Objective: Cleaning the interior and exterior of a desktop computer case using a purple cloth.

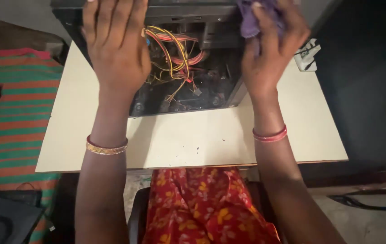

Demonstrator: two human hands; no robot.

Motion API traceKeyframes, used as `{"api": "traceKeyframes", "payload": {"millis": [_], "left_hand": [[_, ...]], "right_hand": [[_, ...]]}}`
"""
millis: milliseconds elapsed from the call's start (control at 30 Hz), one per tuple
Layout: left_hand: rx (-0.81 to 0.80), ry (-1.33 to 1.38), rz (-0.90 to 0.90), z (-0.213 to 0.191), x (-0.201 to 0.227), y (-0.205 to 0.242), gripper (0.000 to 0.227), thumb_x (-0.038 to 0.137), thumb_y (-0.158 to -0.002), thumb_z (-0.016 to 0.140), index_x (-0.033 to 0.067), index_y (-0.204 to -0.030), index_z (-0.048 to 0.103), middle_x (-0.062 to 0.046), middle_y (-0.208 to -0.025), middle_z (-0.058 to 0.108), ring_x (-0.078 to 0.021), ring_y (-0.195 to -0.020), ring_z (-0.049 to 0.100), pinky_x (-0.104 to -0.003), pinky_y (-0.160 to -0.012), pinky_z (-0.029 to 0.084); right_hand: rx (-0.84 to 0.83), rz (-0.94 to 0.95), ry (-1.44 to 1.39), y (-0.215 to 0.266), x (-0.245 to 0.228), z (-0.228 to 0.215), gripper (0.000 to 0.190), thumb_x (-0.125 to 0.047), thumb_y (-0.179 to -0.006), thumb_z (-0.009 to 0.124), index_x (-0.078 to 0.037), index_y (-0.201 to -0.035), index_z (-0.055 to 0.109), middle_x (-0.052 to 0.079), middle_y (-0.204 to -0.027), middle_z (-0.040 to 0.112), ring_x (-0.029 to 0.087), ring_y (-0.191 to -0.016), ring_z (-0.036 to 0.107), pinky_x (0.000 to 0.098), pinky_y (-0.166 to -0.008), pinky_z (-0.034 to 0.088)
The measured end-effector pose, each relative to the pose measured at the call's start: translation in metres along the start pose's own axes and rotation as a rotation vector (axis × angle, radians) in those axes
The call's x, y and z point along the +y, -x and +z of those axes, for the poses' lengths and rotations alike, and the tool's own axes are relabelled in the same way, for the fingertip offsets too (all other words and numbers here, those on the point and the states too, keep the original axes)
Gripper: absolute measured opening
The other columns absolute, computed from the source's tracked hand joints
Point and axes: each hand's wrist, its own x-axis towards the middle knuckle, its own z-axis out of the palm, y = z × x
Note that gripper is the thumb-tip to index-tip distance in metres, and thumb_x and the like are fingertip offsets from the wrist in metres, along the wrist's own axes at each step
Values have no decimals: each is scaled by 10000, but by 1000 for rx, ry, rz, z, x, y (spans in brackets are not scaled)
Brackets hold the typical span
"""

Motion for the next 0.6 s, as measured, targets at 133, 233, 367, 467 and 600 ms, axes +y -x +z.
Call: {"api": "traceKeyframes", "payload": {"millis": [133, 233, 367, 467, 600], "left_hand": [[32, -82, -13, 20, 5, 5, 457, 109, -1063, 587, -10, -1503, 547, -160, -1577, 491, -406, -1484, 384, -588, -1279, 181], [52, -89, -51, 35, 17, 6, 497, 94, -1082, 557, 4, -1569, 523, -140, -1611, 462, -395, -1523, 353, -583, -1316, 180], [54, -72, -76, 38, 13, 8, 535, 73, -1034, 557, 22, -1566, 527, -129, -1601, 467, -375, -1528, 353, -580, -1308, 184], [23, -105, -51, 40, 7, 10, 600, 46, -987, 557, 36, -1586, 531, -115, -1635, 452, -332, -1555, 363, -558, -1326, 189], [61, -125, -75, 53, 12, 12, 611, 71, -982, 562, 44, -1590, 503, -115, -1636, 428, -340, -1553, 334, -560, -1319, 171]], "right_hand": [[177, 85, -126, 8, -9, 17, 541, 137, -1002, 654, -188, -1435, 643, 92, -1561, 354, 305, -1418, 408, 396, -1213, 372], [123, 23, -56, 15, -24, 39, 564, 104, -933, 698, -226, -1389, 676, 61, -1553, 448, 283, -1387, 419, 397, -1191, 386], [-77, -38, -73, 13, -30, 32, 567, 51, -898, 729, -219, -1394, 683, 80, -1554, 480, 305, -1406, 435, 437, -1166, 380], [65, 27, -2, 23, -4, 34, 572, 96, -947, 642, -220, -1421, 688, 71, -1517, 485, 284, -1411, 442, 415, -1167, 394], [292, 208, -303, 18, -14, 51, 490, 73, -1026, 562, -207, -1414, 667, 76, -1522, 443, 287, -1392, 468, 387, -1158, 452]]}}
